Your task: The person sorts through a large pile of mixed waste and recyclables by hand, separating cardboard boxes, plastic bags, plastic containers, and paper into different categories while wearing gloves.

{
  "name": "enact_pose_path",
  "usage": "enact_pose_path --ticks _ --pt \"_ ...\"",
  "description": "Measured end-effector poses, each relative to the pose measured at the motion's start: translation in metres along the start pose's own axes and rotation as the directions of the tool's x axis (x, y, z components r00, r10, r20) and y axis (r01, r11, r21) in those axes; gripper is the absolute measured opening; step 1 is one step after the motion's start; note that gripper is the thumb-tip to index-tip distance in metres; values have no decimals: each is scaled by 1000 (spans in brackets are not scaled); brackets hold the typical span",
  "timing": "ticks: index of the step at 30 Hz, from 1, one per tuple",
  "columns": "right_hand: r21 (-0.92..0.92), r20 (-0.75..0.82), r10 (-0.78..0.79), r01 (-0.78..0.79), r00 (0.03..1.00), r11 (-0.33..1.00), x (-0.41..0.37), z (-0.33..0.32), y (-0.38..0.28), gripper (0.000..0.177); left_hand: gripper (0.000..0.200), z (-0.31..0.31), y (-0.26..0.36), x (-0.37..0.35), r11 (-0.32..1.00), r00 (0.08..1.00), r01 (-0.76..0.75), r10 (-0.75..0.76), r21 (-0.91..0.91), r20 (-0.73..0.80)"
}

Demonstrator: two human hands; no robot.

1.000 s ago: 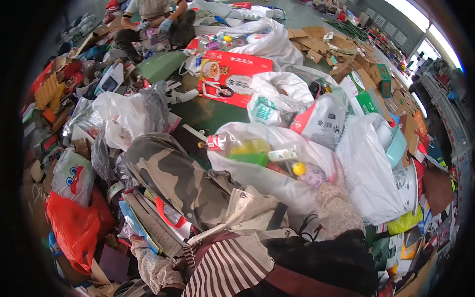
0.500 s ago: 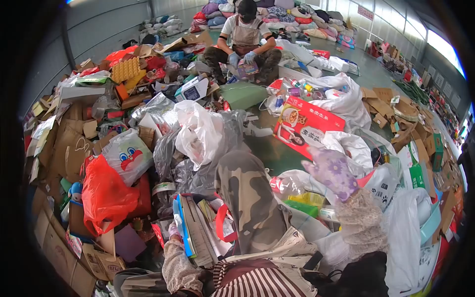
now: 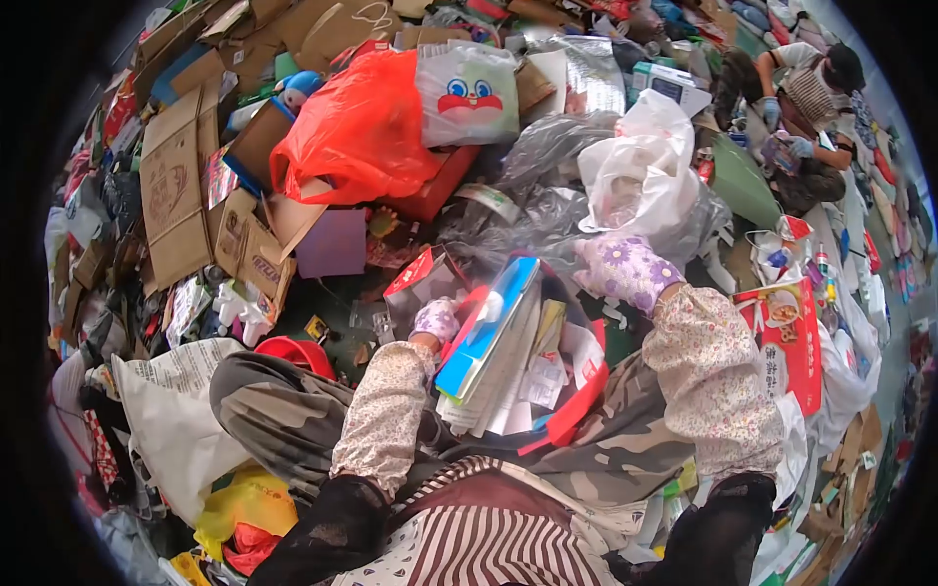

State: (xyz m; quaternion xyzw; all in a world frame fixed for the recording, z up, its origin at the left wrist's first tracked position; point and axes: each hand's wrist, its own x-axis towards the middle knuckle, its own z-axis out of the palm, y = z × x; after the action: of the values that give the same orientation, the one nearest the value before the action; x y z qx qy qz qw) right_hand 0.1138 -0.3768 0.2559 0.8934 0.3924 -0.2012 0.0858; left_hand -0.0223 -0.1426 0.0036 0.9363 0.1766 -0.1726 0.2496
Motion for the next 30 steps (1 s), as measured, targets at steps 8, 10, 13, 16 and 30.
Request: enact_pose_path --ticks 8,10,13,16,30 --pt "47 -80 -198 202 977 978 1 3 2 37 22 -16 -11 21 987 978 23 -55 -160 -200" --pt "76 -87 -206 212 975 974 0 1 4 35 26 -13 -23 35 963 970 106 -155 -250 -185" --pt "43 -2 -106 106 994 993 0 1 9 33 31 -28 -54 59 977 908 -17 -73 -210 -412" --pt "121 -15 -75 76 997 990 -10 -12 6 30 28 -100 -33 46 866 862 -237 -21 -440 -506" --pt "165 -229 94 -57 969 985 -34 6 52 29 29 -129 181 -154 558 585 -730 808 395 -61"
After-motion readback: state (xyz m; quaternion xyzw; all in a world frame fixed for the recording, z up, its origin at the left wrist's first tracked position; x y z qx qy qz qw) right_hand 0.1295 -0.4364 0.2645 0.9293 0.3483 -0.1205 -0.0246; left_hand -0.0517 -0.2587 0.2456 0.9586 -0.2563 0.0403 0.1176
